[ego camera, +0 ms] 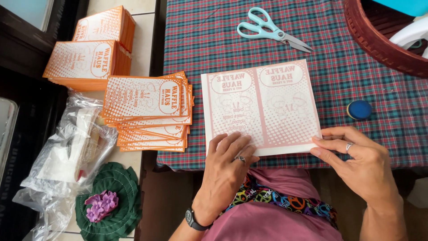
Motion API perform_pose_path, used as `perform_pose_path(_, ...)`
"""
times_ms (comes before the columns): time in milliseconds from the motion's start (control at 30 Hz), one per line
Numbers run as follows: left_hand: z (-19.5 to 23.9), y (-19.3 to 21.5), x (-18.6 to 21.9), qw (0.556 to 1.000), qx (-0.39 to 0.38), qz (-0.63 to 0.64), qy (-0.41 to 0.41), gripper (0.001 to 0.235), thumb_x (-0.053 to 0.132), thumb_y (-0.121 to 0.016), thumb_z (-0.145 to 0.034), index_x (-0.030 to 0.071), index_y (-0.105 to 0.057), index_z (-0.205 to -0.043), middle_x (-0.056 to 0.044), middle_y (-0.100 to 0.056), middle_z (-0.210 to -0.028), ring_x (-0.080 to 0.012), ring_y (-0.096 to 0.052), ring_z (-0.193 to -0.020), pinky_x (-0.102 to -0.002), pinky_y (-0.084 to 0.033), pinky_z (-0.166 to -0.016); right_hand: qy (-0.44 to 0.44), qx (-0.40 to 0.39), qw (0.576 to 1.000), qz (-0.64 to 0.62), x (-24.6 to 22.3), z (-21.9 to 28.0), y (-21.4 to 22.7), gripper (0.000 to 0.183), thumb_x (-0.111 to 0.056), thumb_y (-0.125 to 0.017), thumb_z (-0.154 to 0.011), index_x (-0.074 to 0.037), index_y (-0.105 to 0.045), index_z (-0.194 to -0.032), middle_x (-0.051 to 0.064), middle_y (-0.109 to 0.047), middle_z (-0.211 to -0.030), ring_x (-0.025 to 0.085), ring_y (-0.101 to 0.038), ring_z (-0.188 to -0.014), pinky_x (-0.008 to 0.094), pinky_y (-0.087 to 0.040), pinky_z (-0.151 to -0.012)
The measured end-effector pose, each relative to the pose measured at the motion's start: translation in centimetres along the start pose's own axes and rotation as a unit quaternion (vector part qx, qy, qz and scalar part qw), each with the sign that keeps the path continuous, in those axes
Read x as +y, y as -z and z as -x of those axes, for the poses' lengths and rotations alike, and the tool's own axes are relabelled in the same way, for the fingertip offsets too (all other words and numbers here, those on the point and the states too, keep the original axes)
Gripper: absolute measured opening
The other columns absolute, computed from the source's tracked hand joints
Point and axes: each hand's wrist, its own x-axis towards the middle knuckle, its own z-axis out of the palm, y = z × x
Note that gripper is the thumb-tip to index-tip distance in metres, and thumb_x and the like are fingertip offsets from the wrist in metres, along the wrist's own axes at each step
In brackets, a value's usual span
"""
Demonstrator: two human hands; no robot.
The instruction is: Folding paper bags and sealing them with blue circular stickers.
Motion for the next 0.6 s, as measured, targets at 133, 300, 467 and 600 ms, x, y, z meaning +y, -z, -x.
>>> perform_pose_path(133, -0.2, -0.1, 0.0, 1.0, 0.009, 0.012, 0.02, 0.01, 0.013, -0.069, -0.101, 0.004, -0.067, -0.106, -0.012, -0.069, -0.118, -0.0328, -0.064, -0.113, -0.047, -0.046, -0.096, -0.014, 0.0, 1.0, -0.021, -0.1, 0.0, 0.0, 0.026, -0.003, -0.083, -0.076, 0.003, -0.077, -0.101, 0.016, -0.074, -0.112, 0.022, -0.075, -0.098, 0.03, -0.064, -0.092)
perform_pose_path(300, -0.5, -0.1, -0.2, 0.999, 0.007, 0.027, 0.035, 0.013, 0.016, -0.074, -0.098, 0.006, -0.068, -0.102, -0.01, -0.07, -0.113, -0.0314, -0.064, -0.107, -0.045, -0.044, -0.09, -0.008, 0.002, 1.0, -0.012, 0.2, -0.1, 0.0, 0.026, -0.005, -0.084, -0.076, 0.003, -0.078, -0.1, 0.015, -0.074, -0.111, 0.021, -0.074, -0.099, 0.029, -0.063, -0.094)
perform_pose_path(467, -0.8, 0.3, -0.3, 0.997, -0.006, 0.054, 0.046, 0.015, 0.017, -0.074, -0.096, 0.004, -0.071, -0.1, -0.011, -0.07, -0.112, -0.0309, -0.062, -0.105, -0.044, -0.043, -0.09, -0.002, 0.001, 1.0, -0.011, 0.2, 0.1, 0.2, 0.028, -0.006, -0.082, -0.08, -0.003, -0.077, -0.107, 0.014, -0.072, -0.114, 0.022, -0.073, -0.104, 0.032, -0.06, -0.098)
perform_pose_path(600, -1.2, 0.5, -0.2, 0.999, 0.0, 0.042, 0.034, 0.013, 0.016, -0.072, -0.099, 0.004, -0.07, -0.099, -0.011, -0.07, -0.109, -0.0305, -0.062, -0.101, -0.043, -0.044, -0.088, 0.026, 0.077, 0.996, 0.036, -0.6, 0.0, -0.3, 0.032, -0.005, -0.089, -0.081, 0.004, -0.077, -0.11, 0.022, -0.065, -0.12, 0.032, -0.069, -0.112, 0.041, -0.061, -0.101)
